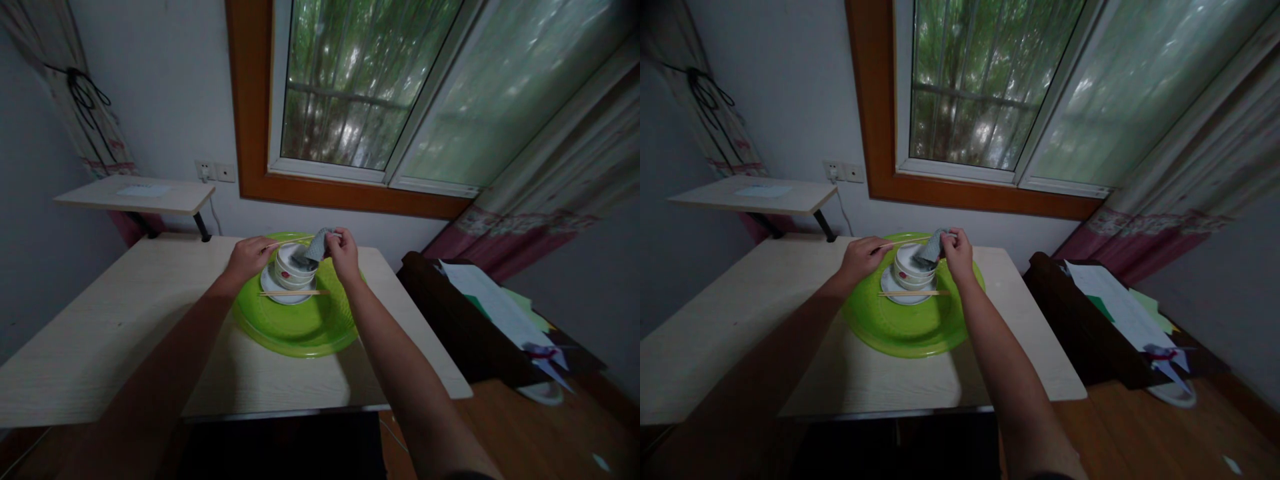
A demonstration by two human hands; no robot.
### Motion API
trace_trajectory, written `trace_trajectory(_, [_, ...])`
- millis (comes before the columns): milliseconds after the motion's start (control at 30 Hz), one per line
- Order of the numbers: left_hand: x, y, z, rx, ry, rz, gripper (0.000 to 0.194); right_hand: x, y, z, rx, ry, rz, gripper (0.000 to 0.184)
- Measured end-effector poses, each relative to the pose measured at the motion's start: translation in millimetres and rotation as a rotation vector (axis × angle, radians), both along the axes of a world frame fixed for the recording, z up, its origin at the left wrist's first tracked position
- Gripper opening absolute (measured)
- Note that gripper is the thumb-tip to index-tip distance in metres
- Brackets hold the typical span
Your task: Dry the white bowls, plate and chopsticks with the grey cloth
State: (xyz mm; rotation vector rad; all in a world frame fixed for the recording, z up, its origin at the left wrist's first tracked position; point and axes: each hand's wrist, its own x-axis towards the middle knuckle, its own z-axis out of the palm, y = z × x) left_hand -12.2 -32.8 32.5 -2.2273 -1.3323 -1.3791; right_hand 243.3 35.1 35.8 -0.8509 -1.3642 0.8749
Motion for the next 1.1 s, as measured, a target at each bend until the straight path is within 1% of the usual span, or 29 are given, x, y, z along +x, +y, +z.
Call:
trace_trajectory(33, [-0.1, 0.6, -1.0, 0.000, 0.015, -0.018, 0.028, -4.5, -3.4, 1.2, -0.024, 0.030, 0.079, 0.041])
trace_trajectory(133, [-1.8, 2.4, -4.6, 0.008, 0.050, -0.076, 0.027, -15.2, -15.4, 5.6, -0.044, 0.080, 0.239, 0.051])
trace_trajectory(200, [-3.0, 2.9, -5.8, 0.018, 0.063, -0.111, 0.026, -18.4, -22.9, 8.0, -0.034, 0.042, 0.345, 0.048])
trace_trajectory(267, [-3.4, 2.2, -5.3, 0.019, 0.065, -0.125, 0.026, -18.7, -27.4, 9.2, 0.031, -0.086, 0.398, 0.037])
trace_trajectory(333, [-3.2, 0.9, -3.6, 0.011, 0.064, -0.124, 0.027, -17.7, -27.6, 9.0, 0.160, -0.285, 0.344, 0.032])
trace_trajectory(433, [-2.7, -0.9, -1.6, -0.006, 0.050, -0.127, 0.028, -16.9, -21.3, 6.8, 0.391, -0.603, 0.189, 0.025])
trace_trajectory(500, [-2.6, -1.3, -1.5, -0.011, 0.038, -0.137, 0.028, -17.4, -16.1, 5.3, 0.520, -0.767, 0.138, 0.022])
trace_trajectory(567, [-2.7, -0.9, -2.1, -0.002, 0.035, -0.149, 0.028, -18.4, -12.5, 4.2, 0.612, -0.884, 0.109, 0.022])
trace_trajectory(633, [-2.6, 0.1, -2.6, 0.009, 0.041, -0.142, 0.028, -19.1, -11.1, 3.7, 0.666, -0.965, 0.063, 0.022])
trace_trajectory(700, [-2.4, 1.6, -2.6, 0.016, 0.068, -0.100, 0.029, -19.2, -11.4, 3.5, 0.695, -1.019, 0.009, 0.023])
trace_trajectory(800, [-2.4, 4.1, -2.7, 0.003, 0.163, -0.011, 0.030, -18.4, -13.1, 3.5, 0.733, -1.080, -0.058, 0.025])
trace_trajectory(900, [-2.8, 6.1, -5.0, -0.015, 0.263, 0.037, 0.030, -18.7, -16.1, 3.7, 0.761, -1.136, -0.109, 0.026])
trace_trajectory(1000, [-3.0, 7.1, -9.0, -0.026, 0.333, 0.054, 0.029, -21.9, -20.7, 4.3, 0.781, -1.183, -0.131, 0.026])
trace_trajectory(1100, [-2.2, 6.8, -11.3, -0.038, 0.379, 0.058, 0.030, -27.3, -25.6, 5.1, 0.815, -1.220, -0.105, 0.025])
